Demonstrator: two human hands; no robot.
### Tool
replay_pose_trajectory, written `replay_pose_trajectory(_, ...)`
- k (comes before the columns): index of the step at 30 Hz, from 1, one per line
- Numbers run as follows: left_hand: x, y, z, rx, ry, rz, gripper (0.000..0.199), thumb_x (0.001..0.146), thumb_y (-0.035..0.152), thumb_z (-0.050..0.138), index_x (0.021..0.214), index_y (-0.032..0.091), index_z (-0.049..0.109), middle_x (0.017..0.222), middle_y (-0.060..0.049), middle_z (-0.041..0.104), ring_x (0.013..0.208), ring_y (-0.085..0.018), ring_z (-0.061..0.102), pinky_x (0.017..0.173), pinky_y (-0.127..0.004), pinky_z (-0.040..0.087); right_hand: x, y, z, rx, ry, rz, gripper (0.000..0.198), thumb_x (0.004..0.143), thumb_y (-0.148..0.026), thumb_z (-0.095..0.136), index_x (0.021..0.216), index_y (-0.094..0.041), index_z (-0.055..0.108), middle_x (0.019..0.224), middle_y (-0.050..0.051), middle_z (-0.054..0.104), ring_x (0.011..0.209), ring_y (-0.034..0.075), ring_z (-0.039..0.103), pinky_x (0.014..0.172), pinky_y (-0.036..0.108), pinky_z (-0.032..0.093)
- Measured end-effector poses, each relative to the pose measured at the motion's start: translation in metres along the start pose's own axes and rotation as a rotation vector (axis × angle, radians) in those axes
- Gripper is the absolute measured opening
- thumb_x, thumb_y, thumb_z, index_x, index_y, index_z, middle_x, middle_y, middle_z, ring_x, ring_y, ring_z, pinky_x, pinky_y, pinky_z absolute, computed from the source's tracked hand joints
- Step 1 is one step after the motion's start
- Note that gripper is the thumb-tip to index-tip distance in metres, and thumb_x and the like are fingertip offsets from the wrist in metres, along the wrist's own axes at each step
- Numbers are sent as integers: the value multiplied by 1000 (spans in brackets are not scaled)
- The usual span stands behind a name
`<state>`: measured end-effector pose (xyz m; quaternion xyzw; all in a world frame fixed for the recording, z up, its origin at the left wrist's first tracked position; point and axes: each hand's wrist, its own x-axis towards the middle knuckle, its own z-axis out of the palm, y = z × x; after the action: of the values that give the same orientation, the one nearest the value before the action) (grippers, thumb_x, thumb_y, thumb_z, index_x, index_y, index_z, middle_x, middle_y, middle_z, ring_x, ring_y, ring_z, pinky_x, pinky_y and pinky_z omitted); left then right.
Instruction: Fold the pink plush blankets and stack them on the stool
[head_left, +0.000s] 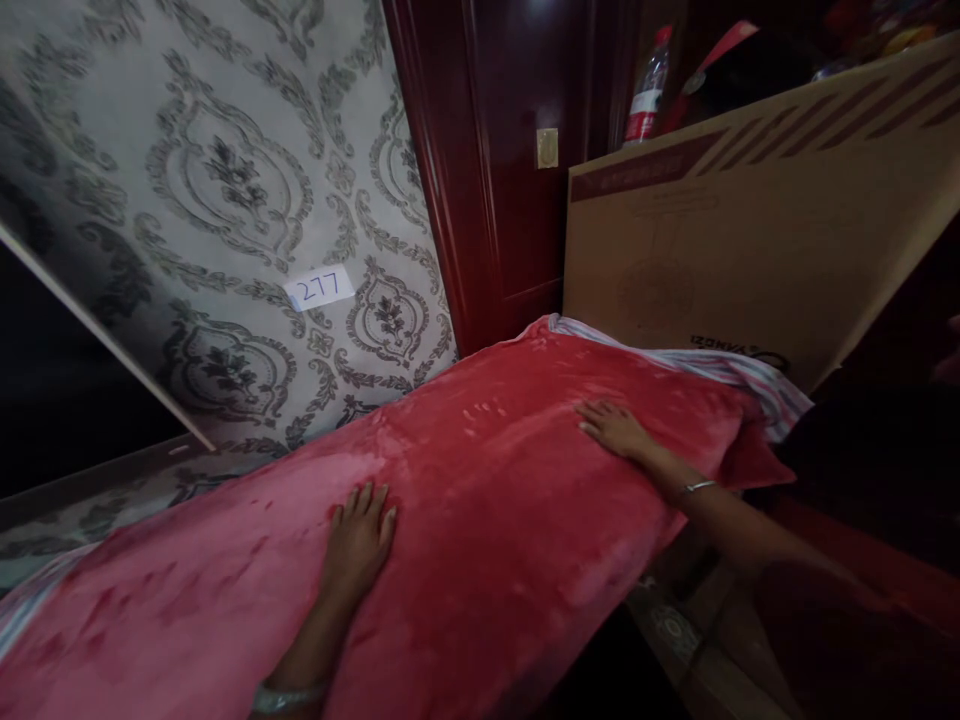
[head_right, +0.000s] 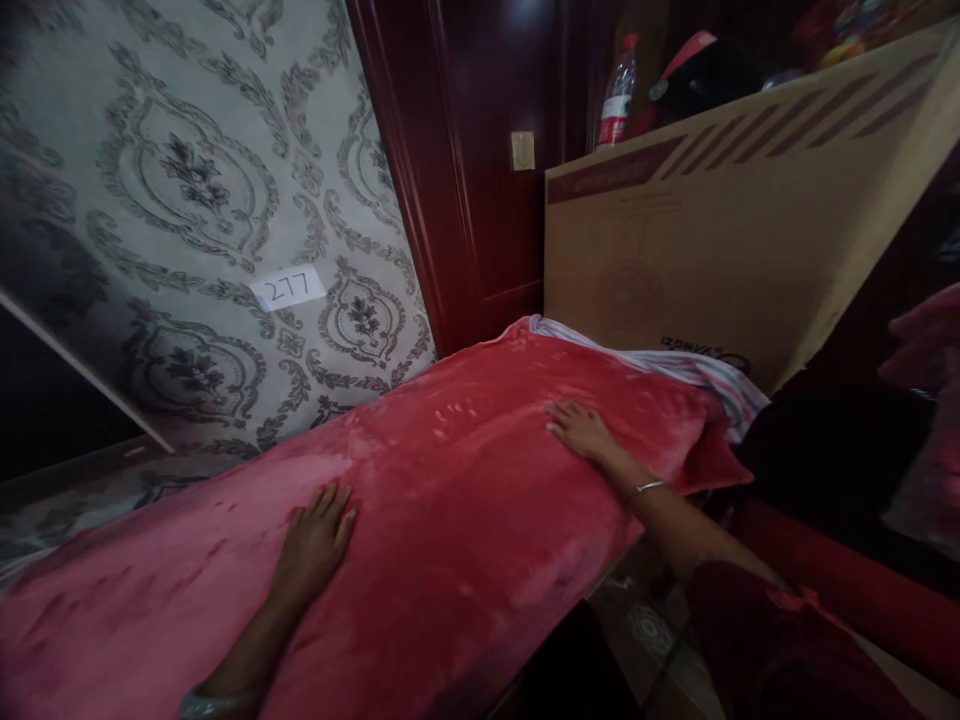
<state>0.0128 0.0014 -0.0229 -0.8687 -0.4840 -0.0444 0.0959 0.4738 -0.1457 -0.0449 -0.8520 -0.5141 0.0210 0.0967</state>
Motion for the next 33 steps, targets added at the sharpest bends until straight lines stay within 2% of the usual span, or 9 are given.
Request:
replay_pose_trajectory(5,1,-4,4,-8,31,4,53,103,30,34,146,13,57,156,-15,51,147,-33,43,119,-53,34,1,68,-22,-6,73,285,57,102,-37,36,154,-18,48,163,17,38,150,38,35,117,65,30)
replay_pose_trajectory(9,4,-10,14,-12,58,21,53,101,32,35,145,14,59,154,-15,53,145,-33,47,117,-53,38,21,50,-30,13,138,315,56,101,-32,33,149,-12,53,154,25,47,145,44,39,109,73,34)
replay_pose_trajectory(11,5,-14,19,-5,76,27,54,100,32,34,144,14,60,153,-15,54,144,-33,48,116,-54,38,34,17,-25,36,165,172,58,103,-34,32,154,-11,47,160,22,41,150,38,33,117,62,32)
replay_pose_trajectory(14,4,-18,25,-12,109,33,56,99,32,31,142,15,62,151,-15,56,144,-32,49,116,-58,38,49,-43,-7,100,118,-153,59,103,-41,39,160,-27,39,165,5,37,152,21,33,123,39,29)
replay_pose_trajectory(17,3,-23,30,-39,135,45,57,98,35,32,139,14,65,149,-16,58,143,-32,50,116,-58,38,64,-80,13,184,-80,-549,60,102,-52,40,159,-33,39,166,5,34,154,26,29,125,52,23)
replay_pose_trajectory(19,3,-28,34,-58,158,49,57,97,37,33,137,16,67,148,-14,59,142,-31,51,116,-57,39,79,-78,19,167,-106,-603,58,102,-53,38,157,-33,44,166,4,35,154,27,28,125,56,20)
replay_pose_trajectory(23,2,-41,50,-98,216,69,55,97,40,34,135,20,68,146,-10,61,141,-30,52,117,-58,39,119,-15,9,47,14,-266,55,101,-45,39,153,-32,50,163,4,41,153,24,31,125,49,24)
replay_pose_trajectory(29,-1,-59,79,-133,316,88,54,98,43,35,139,26,65,146,-7,63,141,-29,53,115,-58,42,146,104,-16,0,50,215,62,102,-46,26,159,-25,40,167,12,31,153,36,29,116,66,32)
replay_pose_trajectory(33,-5,-68,93,-135,324,126,54,99,41,33,145,29,59,149,-6,60,140,-29,53,114,-60,42,157,129,-29,-20,123,378,57,100,-41,31,149,-23,54,158,17,46,145,41,40,108,73,36)
